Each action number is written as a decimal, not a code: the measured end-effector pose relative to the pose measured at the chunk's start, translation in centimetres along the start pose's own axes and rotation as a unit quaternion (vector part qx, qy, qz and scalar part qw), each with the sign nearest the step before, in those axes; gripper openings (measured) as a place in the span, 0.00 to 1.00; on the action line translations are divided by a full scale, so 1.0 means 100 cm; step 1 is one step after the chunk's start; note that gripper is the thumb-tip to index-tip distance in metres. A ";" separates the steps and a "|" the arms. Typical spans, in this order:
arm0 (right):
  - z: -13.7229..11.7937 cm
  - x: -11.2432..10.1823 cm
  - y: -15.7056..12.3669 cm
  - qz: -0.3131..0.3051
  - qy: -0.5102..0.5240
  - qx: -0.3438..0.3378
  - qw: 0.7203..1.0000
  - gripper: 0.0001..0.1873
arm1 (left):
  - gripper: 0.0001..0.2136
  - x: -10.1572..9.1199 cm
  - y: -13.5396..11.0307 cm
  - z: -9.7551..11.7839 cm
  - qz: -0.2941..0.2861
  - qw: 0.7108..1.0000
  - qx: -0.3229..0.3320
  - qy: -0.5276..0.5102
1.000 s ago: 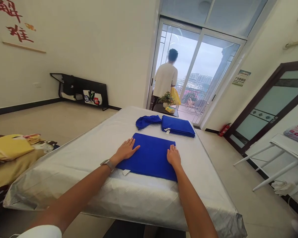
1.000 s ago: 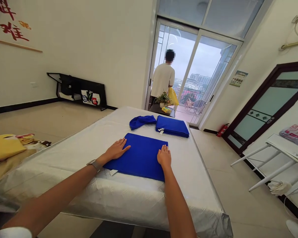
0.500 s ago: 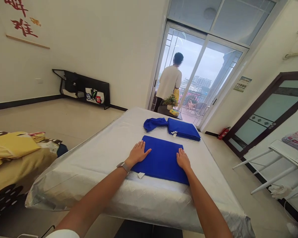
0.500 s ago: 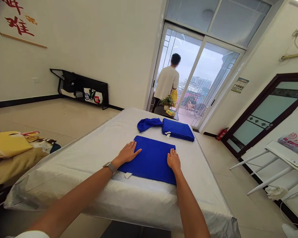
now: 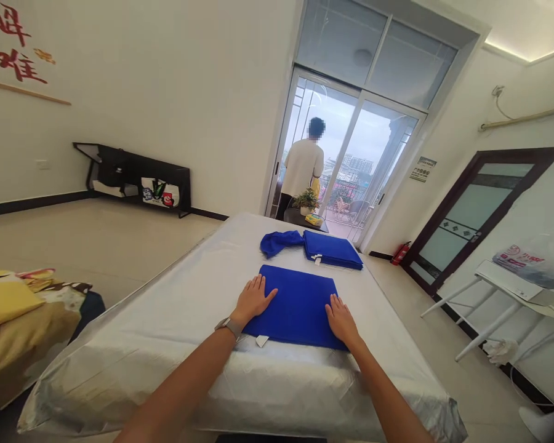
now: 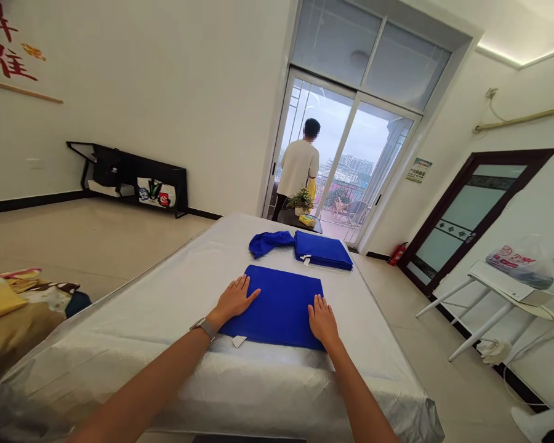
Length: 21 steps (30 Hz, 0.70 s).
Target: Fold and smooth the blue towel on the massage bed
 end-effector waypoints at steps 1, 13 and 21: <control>0.003 0.003 -0.008 -0.010 0.009 0.000 1.000 0.35 | 0.43 0.001 0.000 0.000 0.001 1.000 0.001 0.001; 0.006 0.016 -0.033 -0.001 0.010 -0.019 1.000 0.36 | 0.41 -0.032 -0.009 0.021 0.039 0.998 0.040 0.041; 0.007 0.020 -0.029 0.009 0.002 -0.038 0.999 0.35 | 0.35 0.012 -0.030 0.159 -0.036 0.962 0.271 0.020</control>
Point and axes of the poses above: each hand's wrist, its own y-axis towards the middle knuckle, its own x-axis out of the palm, z = x × y, the point moved 6 cm from there along y, towards the middle knuckle, and after that the axes turned 2 degrees about -x, right-handed, at the moved point
